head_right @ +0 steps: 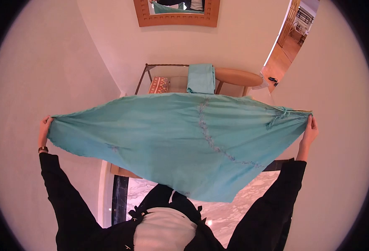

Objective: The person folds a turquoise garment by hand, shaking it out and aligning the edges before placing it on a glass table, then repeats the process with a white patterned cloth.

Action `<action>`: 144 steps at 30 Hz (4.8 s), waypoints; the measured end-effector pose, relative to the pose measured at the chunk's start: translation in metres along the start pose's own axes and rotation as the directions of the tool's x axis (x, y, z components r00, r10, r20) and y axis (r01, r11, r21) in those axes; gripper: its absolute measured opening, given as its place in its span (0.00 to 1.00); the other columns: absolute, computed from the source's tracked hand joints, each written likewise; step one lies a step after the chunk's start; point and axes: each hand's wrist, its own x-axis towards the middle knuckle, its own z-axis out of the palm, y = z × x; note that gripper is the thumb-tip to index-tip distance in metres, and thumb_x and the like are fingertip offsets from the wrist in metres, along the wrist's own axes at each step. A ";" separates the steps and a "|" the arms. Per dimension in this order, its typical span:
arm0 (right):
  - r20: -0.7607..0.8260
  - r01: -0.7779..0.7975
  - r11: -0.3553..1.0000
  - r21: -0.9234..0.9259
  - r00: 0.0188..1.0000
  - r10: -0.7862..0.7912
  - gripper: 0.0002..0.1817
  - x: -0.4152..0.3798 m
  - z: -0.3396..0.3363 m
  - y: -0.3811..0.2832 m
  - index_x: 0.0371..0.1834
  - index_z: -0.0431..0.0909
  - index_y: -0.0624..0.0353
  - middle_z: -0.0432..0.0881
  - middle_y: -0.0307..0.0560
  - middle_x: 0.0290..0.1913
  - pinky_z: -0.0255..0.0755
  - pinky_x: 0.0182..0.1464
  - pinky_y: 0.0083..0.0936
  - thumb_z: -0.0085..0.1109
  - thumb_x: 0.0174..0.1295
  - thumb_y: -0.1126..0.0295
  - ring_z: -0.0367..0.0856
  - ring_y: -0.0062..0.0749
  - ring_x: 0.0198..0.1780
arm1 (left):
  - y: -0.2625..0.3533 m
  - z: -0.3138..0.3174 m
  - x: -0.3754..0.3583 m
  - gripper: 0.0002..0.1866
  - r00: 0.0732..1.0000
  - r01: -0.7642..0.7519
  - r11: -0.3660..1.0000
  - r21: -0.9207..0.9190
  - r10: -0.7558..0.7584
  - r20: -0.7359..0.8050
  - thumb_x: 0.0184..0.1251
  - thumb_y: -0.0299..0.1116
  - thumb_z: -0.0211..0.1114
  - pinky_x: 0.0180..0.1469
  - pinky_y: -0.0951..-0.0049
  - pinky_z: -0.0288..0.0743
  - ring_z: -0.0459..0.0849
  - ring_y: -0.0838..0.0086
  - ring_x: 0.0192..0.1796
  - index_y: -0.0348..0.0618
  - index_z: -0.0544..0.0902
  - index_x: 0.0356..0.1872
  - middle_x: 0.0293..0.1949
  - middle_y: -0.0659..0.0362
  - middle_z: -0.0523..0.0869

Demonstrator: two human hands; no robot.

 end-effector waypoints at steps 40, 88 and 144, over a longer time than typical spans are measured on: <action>0.878 -0.557 0.819 0.138 0.451 0.159 0.11 -0.332 0.105 -0.292 0.50 0.77 0.67 0.86 0.42 0.41 0.72 0.44 0.12 0.60 0.67 0.75 0.81 0.14 0.42 | 0.346 0.303 -0.297 0.18 0.713 -0.489 0.599 -0.634 0.693 0.105 0.58 0.24 0.71 0.36 0.70 0.78 0.85 0.62 0.36 0.42 0.81 0.50 0.39 0.56 0.84; 0.289 -0.219 0.809 0.545 0.955 0.063 0.14 -0.234 0.063 -0.239 0.55 0.70 0.62 0.82 0.41 0.42 0.73 0.50 0.21 0.57 0.70 0.71 0.81 0.21 0.45 | 0.155 0.313 -0.261 0.26 0.121 -0.808 0.585 -0.068 0.278 0.953 0.52 0.55 0.72 0.55 0.50 0.60 0.76 0.60 0.48 0.36 0.86 0.29 0.34 0.53 0.83; 0.569 0.022 0.976 0.215 0.810 -0.143 0.26 -0.052 -0.023 -0.186 0.67 0.66 0.70 0.79 0.47 0.57 0.67 0.65 0.29 0.58 0.69 0.69 0.76 0.26 0.60 | 0.269 0.071 -0.080 0.05 0.721 -0.619 0.785 -0.038 0.587 0.369 0.48 0.20 0.72 0.46 0.72 0.74 0.83 0.71 0.39 0.34 0.82 0.26 0.33 0.56 0.85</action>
